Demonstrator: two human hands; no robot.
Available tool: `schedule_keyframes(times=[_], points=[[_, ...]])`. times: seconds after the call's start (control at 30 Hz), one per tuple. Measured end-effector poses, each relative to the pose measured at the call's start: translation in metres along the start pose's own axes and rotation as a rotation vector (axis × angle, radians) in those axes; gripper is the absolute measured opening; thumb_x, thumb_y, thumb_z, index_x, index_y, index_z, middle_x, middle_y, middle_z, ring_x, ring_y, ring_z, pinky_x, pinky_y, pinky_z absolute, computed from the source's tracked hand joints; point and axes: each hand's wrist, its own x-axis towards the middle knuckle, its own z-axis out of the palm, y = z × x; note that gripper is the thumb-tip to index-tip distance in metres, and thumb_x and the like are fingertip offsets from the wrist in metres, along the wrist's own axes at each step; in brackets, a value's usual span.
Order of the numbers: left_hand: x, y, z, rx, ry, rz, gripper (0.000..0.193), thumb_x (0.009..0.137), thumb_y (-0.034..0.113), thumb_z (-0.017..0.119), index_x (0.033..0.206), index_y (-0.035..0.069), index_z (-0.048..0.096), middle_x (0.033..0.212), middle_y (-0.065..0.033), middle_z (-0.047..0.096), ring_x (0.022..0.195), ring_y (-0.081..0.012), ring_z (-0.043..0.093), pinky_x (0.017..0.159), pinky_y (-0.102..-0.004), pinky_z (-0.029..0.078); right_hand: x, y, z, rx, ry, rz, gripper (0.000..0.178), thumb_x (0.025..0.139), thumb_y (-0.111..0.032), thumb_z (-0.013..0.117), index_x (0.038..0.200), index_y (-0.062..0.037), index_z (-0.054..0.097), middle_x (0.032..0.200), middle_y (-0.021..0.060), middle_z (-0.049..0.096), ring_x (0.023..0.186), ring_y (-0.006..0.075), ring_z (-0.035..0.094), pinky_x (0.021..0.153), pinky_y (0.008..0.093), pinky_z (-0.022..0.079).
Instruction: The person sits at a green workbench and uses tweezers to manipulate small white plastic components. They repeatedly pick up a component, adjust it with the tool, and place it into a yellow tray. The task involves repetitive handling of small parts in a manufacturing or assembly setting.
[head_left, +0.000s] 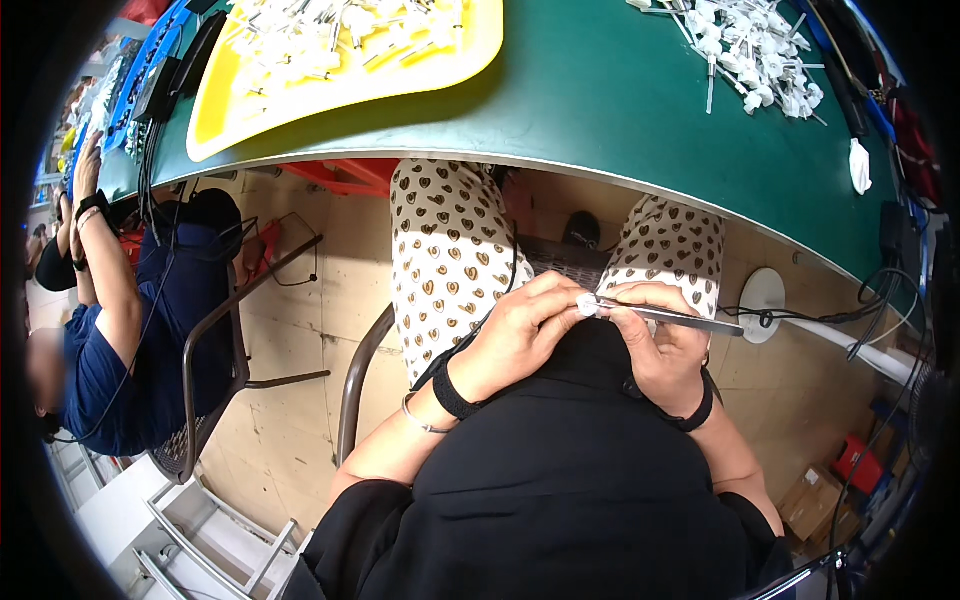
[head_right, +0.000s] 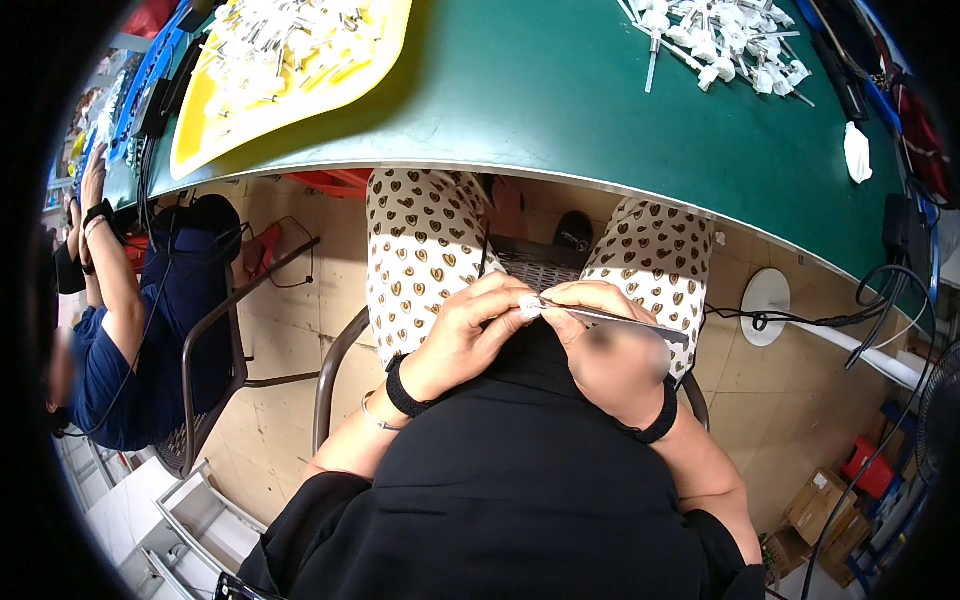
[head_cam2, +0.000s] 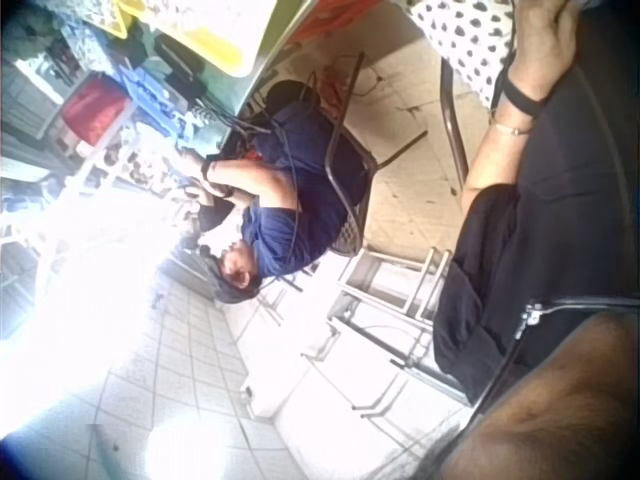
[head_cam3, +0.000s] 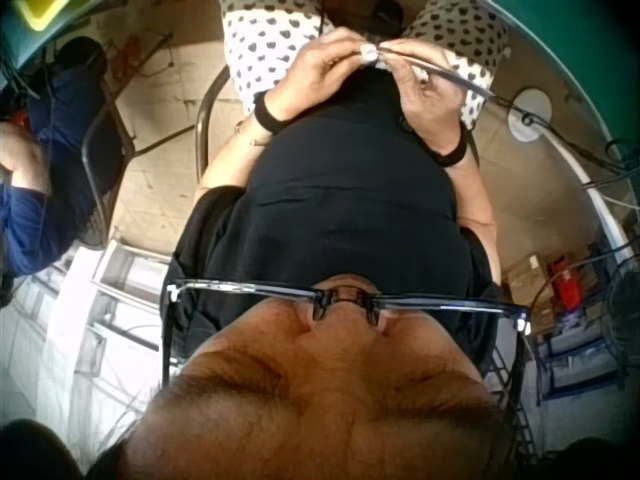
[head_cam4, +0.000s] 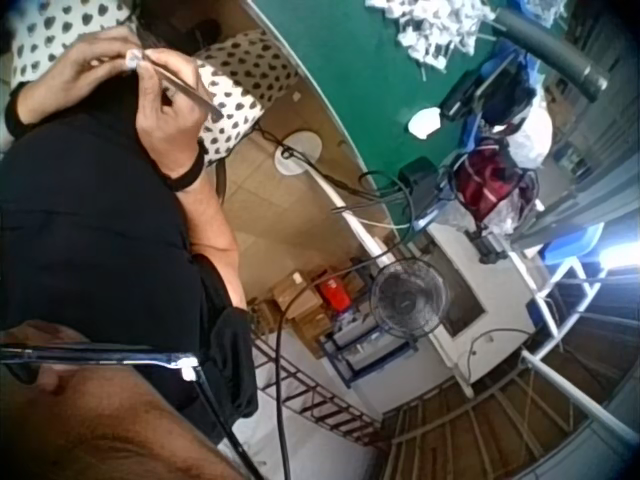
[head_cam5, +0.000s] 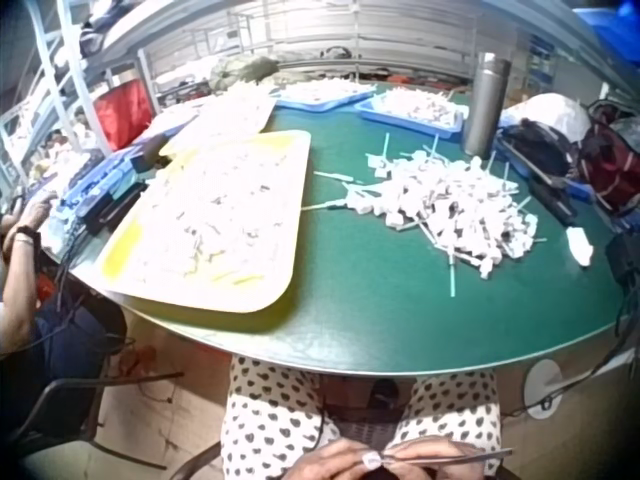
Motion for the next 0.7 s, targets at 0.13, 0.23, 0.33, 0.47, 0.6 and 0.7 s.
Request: schedule_keyframes(times=[0.13, 0.23, 0.33, 0.47, 0.6, 0.7], points=[[0.0001, -0.0001, 0.001, -0.003, 0.009, 0.01, 0.017, 0.096, -0.001, 0.074, 0.113, -0.001, 0.076, 0.104, -0.0111, 0.073, 0.091, -0.0245, 0.071, 0.079, -0.0335, 0.057, 0.0022, 0.0018, -0.0007, -0.044, -0.03, -0.024, 0.013, 0.097, -0.002, 0.076, 0.108, 0.0033, 0.071, 0.097, 0.013, 0.077, 0.085, 0.0212, 0.075, 0.077, 0.031, 0.059], [-0.0003, -0.0008, 0.0007, -0.005, 0.014, 0.018, 0.017, 0.096, -0.001, 0.074, 0.113, 0.0, 0.076, 0.104, -0.0112, 0.073, 0.091, -0.0244, 0.071, 0.079, -0.0335, 0.057, 0.0017, 0.0028, 0.0003, -0.039, -0.027, -0.011, 0.012, 0.098, -0.002, 0.076, 0.107, 0.0031, 0.071, 0.097, 0.0129, 0.077, 0.084, 0.0208, 0.075, 0.076, 0.0305, 0.059], [-0.0005, -0.0004, 0.001, -0.004, 0.011, 0.007, 0.017, 0.096, -0.001, 0.074, 0.113, 0.0, 0.076, 0.103, -0.0114, 0.073, 0.091, -0.0248, 0.071, 0.079, -0.0336, 0.058, 0.0002, 0.0046, 0.0011, -0.022, -0.021, 0.008, 0.011, 0.098, -0.002, 0.075, 0.108, 0.0032, 0.07, 0.096, 0.0129, 0.077, 0.083, 0.0201, 0.075, 0.075, 0.0302, 0.059], [-0.0003, -0.0017, 0.0016, -0.005, 0.006, 0.008, 0.018, 0.096, -0.001, 0.074, 0.113, 0.0, 0.075, 0.103, -0.0115, 0.073, 0.09, -0.0252, 0.071, 0.078, -0.0336, 0.058, 0.0005, 0.0039, 0.0005, -0.035, -0.021, 0.004, 0.011, 0.099, -0.001, 0.075, 0.108, 0.0032, 0.07, 0.096, 0.0127, 0.077, 0.082, 0.0193, 0.074, 0.074, 0.0299, 0.059], [0.0, -0.0011, 0.0018, -0.002, 0.008, 0.006, 0.018, 0.096, 0.0, 0.074, 0.114, 0.0, 0.075, 0.103, -0.0114, 0.073, 0.089, -0.025, 0.071, 0.078, -0.0334, 0.058, 0.0009, 0.0041, 0.0017, -0.011, -0.014, 0.013, 0.011, 0.098, -0.001, 0.075, 0.108, 0.0028, 0.071, 0.096, 0.0124, 0.077, 0.082, 0.0189, 0.074, 0.074, 0.0297, 0.058], [-0.0004, -0.0013, 0.002, 0.005, 0.009, 0.002, 0.018, 0.096, 0.0, 0.075, 0.114, 0.0, 0.075, 0.103, -0.0114, 0.073, 0.089, -0.0249, 0.072, 0.078, -0.0335, 0.058, 0.0, 0.0061, 0.0016, -0.024, -0.013, 0.01, 0.011, 0.099, -0.001, 0.075, 0.108, 0.0026, 0.071, 0.095, 0.0121, 0.077, 0.082, 0.0189, 0.074, 0.073, 0.0299, 0.058]])
